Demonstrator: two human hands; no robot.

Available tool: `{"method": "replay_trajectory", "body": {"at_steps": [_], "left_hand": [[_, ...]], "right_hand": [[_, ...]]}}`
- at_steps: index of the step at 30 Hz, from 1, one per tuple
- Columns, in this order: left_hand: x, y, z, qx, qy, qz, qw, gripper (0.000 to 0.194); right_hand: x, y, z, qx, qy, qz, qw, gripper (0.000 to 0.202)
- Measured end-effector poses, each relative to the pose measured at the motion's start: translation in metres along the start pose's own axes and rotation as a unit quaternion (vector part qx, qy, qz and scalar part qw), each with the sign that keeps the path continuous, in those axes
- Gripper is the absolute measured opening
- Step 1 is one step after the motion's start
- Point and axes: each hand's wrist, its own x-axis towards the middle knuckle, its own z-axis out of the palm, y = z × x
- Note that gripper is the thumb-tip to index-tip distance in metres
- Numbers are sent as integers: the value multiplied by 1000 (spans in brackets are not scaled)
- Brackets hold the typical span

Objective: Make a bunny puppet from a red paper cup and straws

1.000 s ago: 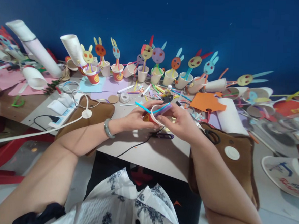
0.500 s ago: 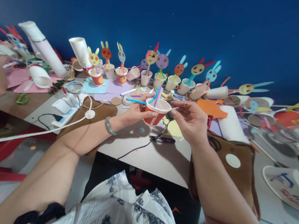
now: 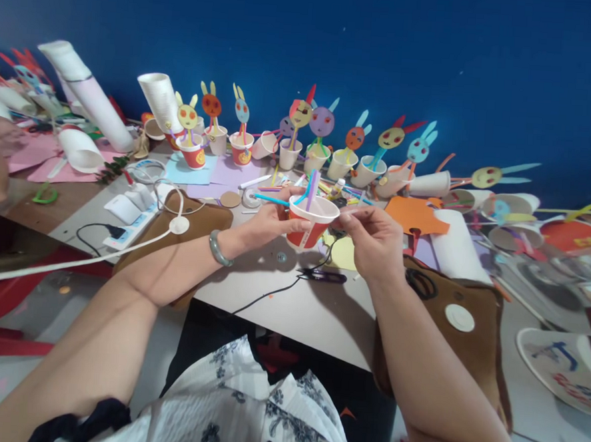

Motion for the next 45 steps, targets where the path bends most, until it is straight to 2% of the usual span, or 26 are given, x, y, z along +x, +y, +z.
{"method": "replay_trajectory", "body": {"at_steps": [8, 19, 25, 30, 32, 34, 37, 40, 42, 45], "left_hand": [[0, 0, -3, 20, 4, -1, 1000, 90], [2, -2, -4, 24, -19, -7, 1000, 92], [2, 0, -6, 25, -24, -13, 999, 87], [7, 6, -17, -3, -40, -21, 999, 80], [12, 12, -26, -21, -46, -7, 999, 80], [17, 20, -36, -22, -28, -2, 999, 76], [24, 29, -52, 32, 14, 11, 999, 74], [27, 33, -58, 129, 74, 46, 988, 71], [25, 33, -55, 196, 74, 63, 976, 72], [20, 31, -47, 294, 36, 87, 951, 64]], "right_hand": [[1, 1, 2, 45, -1, 30, 999, 51], [1, 10, 5, 66, 27, 46, 996, 42], [0, 11, 7, 31, 11, 60, 998, 39], [-1, 9, 9, 45, 9, 84, 995, 40], [0, 10, 9, 47, 6, 89, 995, 41], [1, 12, 10, 48, 5, 99, 994, 42], [1, 17, 11, 43, 6, 105, 993, 43], [0, 21, 14, 34, 10, 100, 994, 44], [-2, 22, 16, 26, 3, 99, 995, 46], [-5, 22, 18, 7, -23, 81, 996, 48]]}}
